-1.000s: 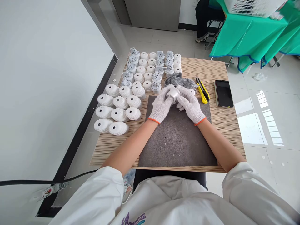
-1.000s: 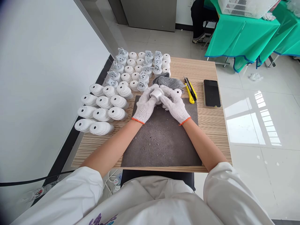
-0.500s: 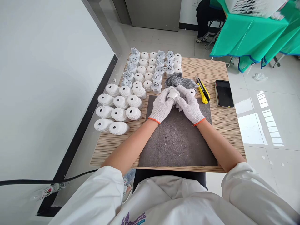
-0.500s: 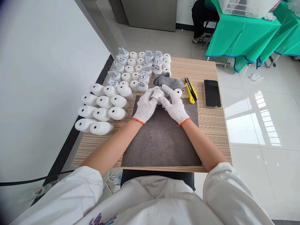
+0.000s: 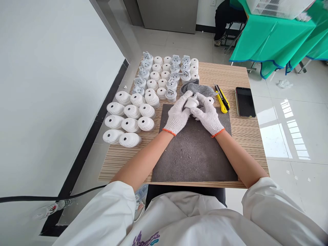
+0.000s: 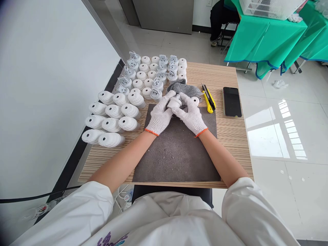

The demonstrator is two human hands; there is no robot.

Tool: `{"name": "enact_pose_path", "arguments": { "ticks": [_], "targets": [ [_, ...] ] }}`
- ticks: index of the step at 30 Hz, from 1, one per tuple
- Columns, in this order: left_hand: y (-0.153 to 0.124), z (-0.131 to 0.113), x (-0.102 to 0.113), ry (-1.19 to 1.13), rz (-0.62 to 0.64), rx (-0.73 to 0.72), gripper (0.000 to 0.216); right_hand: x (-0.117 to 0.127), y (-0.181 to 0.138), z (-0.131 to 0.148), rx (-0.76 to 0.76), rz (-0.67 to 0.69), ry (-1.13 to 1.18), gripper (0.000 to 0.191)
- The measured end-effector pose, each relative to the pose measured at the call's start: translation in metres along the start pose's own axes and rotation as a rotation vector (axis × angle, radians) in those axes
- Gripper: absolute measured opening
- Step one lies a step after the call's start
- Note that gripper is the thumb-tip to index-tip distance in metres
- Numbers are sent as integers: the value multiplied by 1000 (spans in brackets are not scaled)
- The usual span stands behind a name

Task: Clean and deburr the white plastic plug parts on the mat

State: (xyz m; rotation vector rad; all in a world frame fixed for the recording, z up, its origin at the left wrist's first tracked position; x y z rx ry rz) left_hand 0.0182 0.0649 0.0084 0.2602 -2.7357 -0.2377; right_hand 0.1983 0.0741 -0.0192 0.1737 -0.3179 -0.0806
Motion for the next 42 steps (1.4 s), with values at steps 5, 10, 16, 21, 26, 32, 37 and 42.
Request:
{"name": "enact_pose_path", "arguments": {
  "ticks": [5,10,16,21,26,32,37,42],
  "targets": [
    [0,-1,1,-45,14,-34,52,0,0,0,13,10,-27,89],
    [0,-1,1,-47,30,-3,50,-1,-1,1,8,5,-29,88],
    [-1,-6,2,3,22,25,45,-1,-1,3,-62,-3,-3,93],
    [-1,-7,2,11,27,24,44,1,-3,9,-64,-1,-10,92],
    [-1,-5,3,10,5,5,46,0,-2,11,35,13,-24,88],
    [-2,-4,3,44,-1,-2,48,-1,-1,10,54,6,-37,91],
    [0,-1,2,58,14,12,50,-1,1,2,34,4,-24,99],
    [0,-2,2,64,5,16,50,-2,3,-4,42,22,16,106]
  ]
}}
Point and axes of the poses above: each hand's wrist, its own y-axis towards the middle knuckle, its own x-axis out of the back of the hand, z = x × y, the point moved 2 cm from there along y, towards the middle knuckle, and after that the axes turned 11 degrees about -z, right-handed, at the moved point
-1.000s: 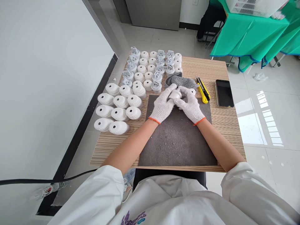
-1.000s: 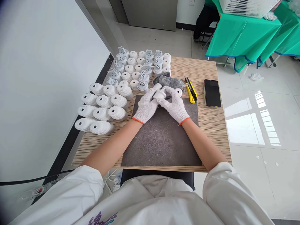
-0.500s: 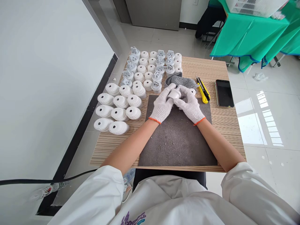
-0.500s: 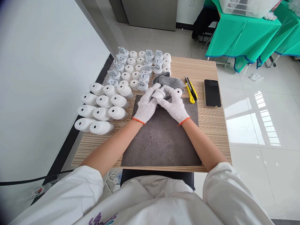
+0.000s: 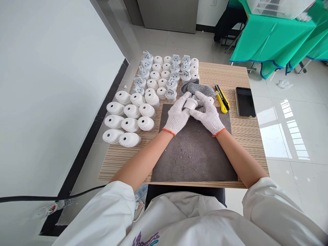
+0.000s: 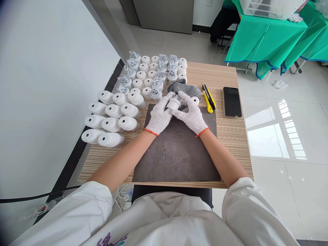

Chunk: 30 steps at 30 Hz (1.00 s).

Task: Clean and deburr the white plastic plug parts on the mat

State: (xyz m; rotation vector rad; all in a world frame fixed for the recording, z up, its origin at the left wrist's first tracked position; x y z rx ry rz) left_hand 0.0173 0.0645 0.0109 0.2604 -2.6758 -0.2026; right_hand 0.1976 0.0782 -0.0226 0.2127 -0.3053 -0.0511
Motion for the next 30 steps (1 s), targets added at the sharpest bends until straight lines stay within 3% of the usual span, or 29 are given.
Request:
{"name": "enact_pose_path", "arguments": {
  "ticks": [4,11,16,26,30],
  "targets": [
    [1,-1,1,12,-16,23,49,-1,-2,8,43,-8,-22,96],
    [0,-1,2,-58,66,-3,37,1,-6,15,-215,-84,57,75],
    [-2,-1,-1,-140,84,-18,34,4,-4,14,-203,-94,27,63],
    [-1,-2,-4,-105,65,16,26,3,-5,29,-204,-101,43,54],
    [-2,-2,-6,-120,44,17,21,2,-6,27,-219,-72,84,60]
  ]
}}
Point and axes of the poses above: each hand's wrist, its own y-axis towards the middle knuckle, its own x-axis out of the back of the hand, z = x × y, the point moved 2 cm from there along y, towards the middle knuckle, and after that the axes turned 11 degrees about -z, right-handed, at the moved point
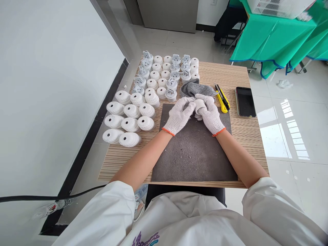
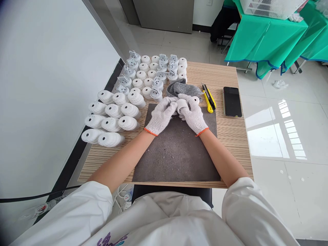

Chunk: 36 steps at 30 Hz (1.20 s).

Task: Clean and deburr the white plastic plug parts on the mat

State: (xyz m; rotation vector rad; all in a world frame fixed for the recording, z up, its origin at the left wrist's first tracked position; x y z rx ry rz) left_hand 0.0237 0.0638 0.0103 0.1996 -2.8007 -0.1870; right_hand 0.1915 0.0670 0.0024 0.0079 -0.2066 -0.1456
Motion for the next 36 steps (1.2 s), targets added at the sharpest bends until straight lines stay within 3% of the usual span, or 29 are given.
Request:
{"name": "enact_pose_path", "arguments": {
  "ticks": [18,29,36],
  "targets": [
    [1,-1,2,53,-6,-32,22,1,0,5,-39,4,-4,53],
    [0,0,2,60,1,-50,23,2,-2,10,24,-7,-11,31],
    [0,4,0,22,-17,-29,16,0,-3,9,-34,-35,-13,42]
  ]
}}
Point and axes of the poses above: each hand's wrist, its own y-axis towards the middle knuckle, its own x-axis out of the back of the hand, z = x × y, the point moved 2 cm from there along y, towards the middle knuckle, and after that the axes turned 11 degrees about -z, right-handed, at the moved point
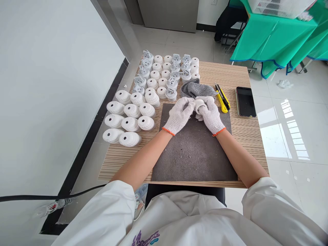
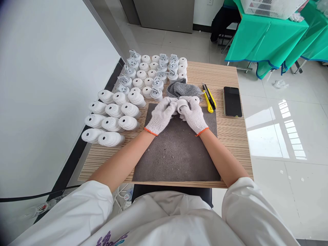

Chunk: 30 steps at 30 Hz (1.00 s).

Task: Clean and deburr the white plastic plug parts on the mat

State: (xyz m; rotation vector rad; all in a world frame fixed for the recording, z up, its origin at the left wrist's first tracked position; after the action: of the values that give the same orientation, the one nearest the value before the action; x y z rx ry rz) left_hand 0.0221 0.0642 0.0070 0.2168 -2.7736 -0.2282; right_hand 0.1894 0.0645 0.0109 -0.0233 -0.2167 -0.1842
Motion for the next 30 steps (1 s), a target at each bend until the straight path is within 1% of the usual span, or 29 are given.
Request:
{"name": "enact_pose_path", "arguments": {
  "ticks": [2,4,7,10,14,19,22,25,30],
  "targets": [
    [0,1,-1,-18,4,8,19,0,1,-1,15,-33,-13,47],
    [-1,1,-1,-10,14,-18,26,1,1,-3,47,-46,-20,52],
    [-1,-1,1,43,20,-64,35,3,3,-5,68,-23,-5,62],
    [0,0,3,91,31,-57,43,4,4,-7,58,20,3,75],
    [1,1,4,90,47,-56,44,3,4,-11,44,50,36,86],
    [-1,0,2,37,55,-72,41,0,3,-12,-39,14,107,99],
    [-2,-2,2,14,53,-65,39,-2,2,-8,-73,13,99,106],
    [-3,-5,4,18,43,-60,37,-3,3,-7,-89,26,76,107],
    [-3,-5,4,17,48,-47,28,-4,7,-17,-84,43,104,98]
  ]
}}
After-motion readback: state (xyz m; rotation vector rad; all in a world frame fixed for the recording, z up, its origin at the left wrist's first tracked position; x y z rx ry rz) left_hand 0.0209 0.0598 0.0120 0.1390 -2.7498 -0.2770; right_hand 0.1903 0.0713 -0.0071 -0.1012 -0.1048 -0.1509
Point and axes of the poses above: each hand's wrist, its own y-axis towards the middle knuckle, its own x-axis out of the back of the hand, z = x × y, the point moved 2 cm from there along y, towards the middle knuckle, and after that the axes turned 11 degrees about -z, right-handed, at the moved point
